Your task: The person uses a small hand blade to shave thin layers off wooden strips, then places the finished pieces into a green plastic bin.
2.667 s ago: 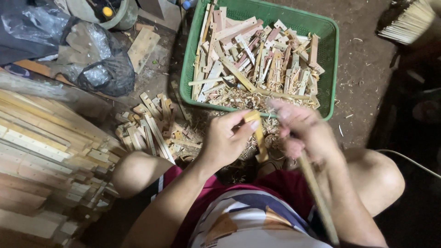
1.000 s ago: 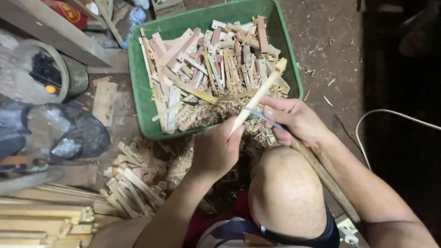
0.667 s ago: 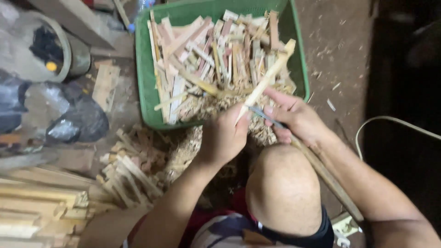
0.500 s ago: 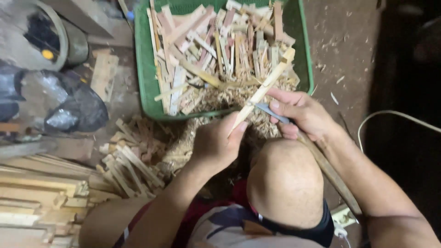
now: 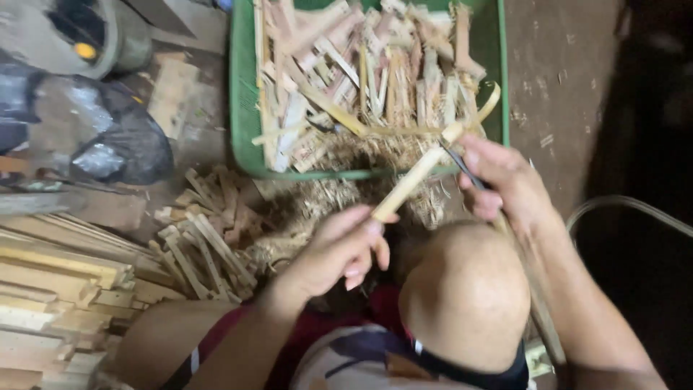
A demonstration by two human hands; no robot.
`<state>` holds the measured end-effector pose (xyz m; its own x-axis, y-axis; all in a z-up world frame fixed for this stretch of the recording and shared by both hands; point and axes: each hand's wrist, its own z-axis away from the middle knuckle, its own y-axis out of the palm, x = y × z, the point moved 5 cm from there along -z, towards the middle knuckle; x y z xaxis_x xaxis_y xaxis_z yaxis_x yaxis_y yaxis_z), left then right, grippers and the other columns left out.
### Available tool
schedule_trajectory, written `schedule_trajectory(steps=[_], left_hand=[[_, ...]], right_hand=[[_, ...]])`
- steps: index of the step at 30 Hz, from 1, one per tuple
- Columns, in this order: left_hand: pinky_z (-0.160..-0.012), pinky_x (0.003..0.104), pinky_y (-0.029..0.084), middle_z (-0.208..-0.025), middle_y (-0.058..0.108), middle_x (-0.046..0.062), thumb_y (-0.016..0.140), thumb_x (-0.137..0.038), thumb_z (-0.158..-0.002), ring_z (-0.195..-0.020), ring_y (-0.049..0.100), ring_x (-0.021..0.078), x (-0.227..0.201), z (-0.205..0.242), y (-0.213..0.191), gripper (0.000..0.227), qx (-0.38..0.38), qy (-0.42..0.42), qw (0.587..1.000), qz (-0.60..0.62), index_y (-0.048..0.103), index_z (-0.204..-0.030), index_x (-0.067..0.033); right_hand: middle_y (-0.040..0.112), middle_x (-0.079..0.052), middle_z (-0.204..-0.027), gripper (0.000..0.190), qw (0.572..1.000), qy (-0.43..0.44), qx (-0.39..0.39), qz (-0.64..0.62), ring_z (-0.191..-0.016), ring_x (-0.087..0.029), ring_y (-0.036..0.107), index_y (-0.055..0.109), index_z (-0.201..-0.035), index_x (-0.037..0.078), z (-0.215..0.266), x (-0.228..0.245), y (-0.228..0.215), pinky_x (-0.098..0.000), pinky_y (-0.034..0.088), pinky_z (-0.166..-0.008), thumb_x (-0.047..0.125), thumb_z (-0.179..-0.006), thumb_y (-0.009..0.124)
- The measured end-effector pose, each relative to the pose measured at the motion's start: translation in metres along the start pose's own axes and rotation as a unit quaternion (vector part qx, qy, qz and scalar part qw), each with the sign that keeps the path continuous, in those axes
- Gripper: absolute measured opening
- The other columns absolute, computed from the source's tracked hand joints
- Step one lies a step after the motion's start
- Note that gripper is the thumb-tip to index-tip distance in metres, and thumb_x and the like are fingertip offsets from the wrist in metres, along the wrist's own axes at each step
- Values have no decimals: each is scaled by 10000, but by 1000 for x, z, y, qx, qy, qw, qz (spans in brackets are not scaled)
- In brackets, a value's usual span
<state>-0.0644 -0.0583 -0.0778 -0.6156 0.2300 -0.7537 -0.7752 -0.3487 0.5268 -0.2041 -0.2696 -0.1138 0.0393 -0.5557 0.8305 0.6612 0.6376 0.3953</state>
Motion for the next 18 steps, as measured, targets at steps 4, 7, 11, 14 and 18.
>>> schedule_trajectory(steps=[4, 7, 11, 14, 18], left_hand=[[-481, 449, 487, -749, 686, 276, 570, -265, -988, -650, 710, 371, 3, -45, 6, 314, -112, 143, 914, -364, 694, -1152, -28], [-751, 554, 559, -946, 759, 213, 519, -299, -986, -937, 733, 433, -30, -53, 24, 329, -190, 157, 857, -453, 679, -1246, -176], [-656, 468, 573, -902, 763, 199, 525, -214, -998, -816, 747, 371, -26, -23, 25, 315, -185, 186, 857, -443, 708, -1245, -146], [-667, 525, 589, -911, 762, 222, 555, -220, -978, -870, 745, 428, -7, -8, 14, 302, -201, 164, 859, -442, 724, -1223, -167], [-627, 596, 556, -873, 737, 243, 578, -204, -970, -846, 731, 451, -26, -41, 20, 318, -210, 233, 837, -448, 673, -1273, -197]], right_hand=[[613, -186, -743, 460, 999, -3, 14, -32, -343, -53, 380, 502, -1423, -38, -7, -8, 12, -220, 366, -256, 61, -990, 619], [608, -192, -714, 611, 998, -25, 54, 14, -314, -64, 376, 384, -1538, -17, -11, 2, 28, -242, 354, -230, 63, -988, 639], [659, -183, -696, 458, 999, 24, 39, -13, -323, -36, 404, 547, -1420, -18, -5, -2, 17, -205, 370, -234, 68, -977, 627], [650, -172, -703, 422, 999, 35, 24, -27, -332, -28, 393, 571, -1401, 2, -5, -11, 6, -196, 362, -238, 75, -988, 611], [640, -172, -708, 504, 997, 21, 60, -39, -330, -31, 405, 506, -1483, 33, -11, -6, 25, -190, 378, -233, 56, -991, 613]])
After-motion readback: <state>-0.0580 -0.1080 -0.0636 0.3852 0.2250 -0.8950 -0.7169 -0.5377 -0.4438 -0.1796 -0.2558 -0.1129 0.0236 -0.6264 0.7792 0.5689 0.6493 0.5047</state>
